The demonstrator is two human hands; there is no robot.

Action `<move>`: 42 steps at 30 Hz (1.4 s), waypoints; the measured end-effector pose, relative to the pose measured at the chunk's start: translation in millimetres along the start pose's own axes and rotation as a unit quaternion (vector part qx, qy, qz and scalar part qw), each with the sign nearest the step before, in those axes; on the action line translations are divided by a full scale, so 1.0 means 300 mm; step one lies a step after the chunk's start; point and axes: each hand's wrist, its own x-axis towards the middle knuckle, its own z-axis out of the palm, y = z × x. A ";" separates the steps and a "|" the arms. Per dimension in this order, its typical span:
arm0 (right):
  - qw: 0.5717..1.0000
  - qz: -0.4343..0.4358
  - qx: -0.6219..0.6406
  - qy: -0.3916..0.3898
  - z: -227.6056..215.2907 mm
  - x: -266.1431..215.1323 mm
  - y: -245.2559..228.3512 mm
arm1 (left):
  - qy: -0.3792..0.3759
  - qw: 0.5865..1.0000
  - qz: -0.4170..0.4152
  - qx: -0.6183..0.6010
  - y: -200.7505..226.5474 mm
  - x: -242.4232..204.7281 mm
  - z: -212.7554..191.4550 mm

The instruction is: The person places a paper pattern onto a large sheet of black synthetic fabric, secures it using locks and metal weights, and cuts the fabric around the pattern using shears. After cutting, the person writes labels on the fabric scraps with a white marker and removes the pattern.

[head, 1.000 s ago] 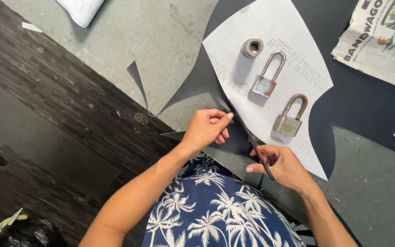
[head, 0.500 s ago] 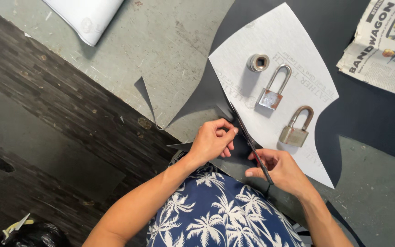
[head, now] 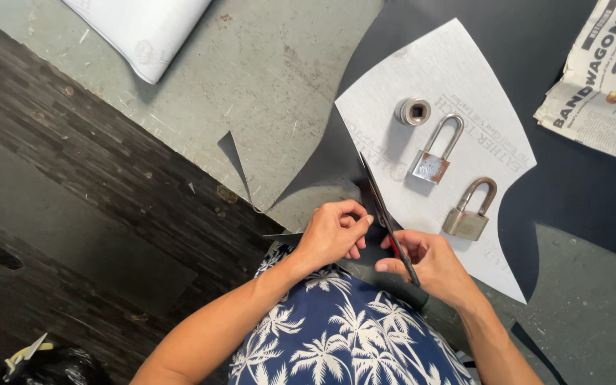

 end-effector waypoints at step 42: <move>0.999 -0.043 -0.013 -0.015 0.025 0.120 -0.265 | -0.025 1.000 0.012 -0.001 -0.026 -0.002 -0.028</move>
